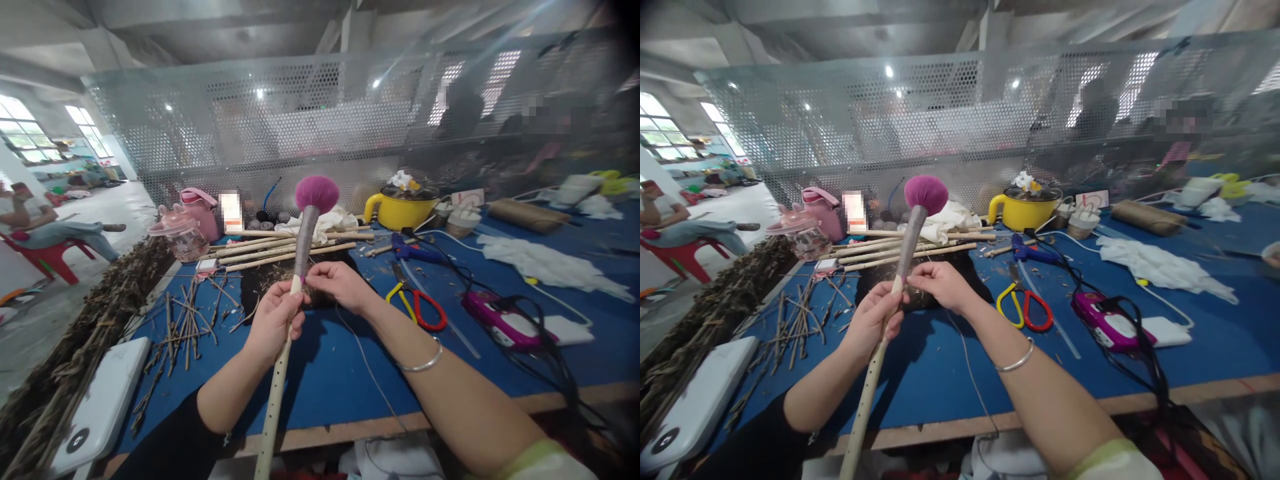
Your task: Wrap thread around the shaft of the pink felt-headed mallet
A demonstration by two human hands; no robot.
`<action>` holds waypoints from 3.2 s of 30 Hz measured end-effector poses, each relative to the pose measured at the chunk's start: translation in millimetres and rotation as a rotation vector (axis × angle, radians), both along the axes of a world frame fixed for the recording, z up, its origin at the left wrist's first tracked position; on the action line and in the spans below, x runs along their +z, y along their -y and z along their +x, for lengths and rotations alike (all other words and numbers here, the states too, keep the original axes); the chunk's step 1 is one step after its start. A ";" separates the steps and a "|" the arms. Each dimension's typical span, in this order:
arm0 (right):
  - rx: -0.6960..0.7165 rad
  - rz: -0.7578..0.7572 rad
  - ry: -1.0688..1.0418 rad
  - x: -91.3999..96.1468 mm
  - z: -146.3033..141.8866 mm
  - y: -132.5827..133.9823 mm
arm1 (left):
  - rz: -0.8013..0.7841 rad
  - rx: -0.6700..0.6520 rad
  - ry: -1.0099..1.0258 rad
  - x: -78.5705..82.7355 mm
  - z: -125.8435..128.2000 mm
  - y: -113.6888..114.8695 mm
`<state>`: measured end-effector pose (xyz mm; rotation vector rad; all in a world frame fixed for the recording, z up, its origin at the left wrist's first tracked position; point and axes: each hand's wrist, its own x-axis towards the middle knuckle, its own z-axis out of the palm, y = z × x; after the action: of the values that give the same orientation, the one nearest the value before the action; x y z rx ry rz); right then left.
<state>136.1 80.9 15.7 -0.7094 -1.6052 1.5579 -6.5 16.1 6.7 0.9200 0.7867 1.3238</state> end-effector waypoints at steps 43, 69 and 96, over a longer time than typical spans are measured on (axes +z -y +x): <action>-0.133 -0.206 -0.109 -25.7 -18.7 -4.0 | 0.336 0.307 -1.066 2.6 -12.6 -18.7; -0.032 -0.247 -0.059 -15.7 -13.2 -0.5 | -0.261 -0.203 -0.072 1.2 -13.1 -11.9; 0.078 -0.180 -0.080 -5.3 -11.8 4.1 | -0.036 -0.007 -0.100 2.0 -6.8 -5.5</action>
<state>124.3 76.8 10.3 -0.6774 -1.4615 1.7821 -13.4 21.6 8.7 0.9650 0.8807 1.2618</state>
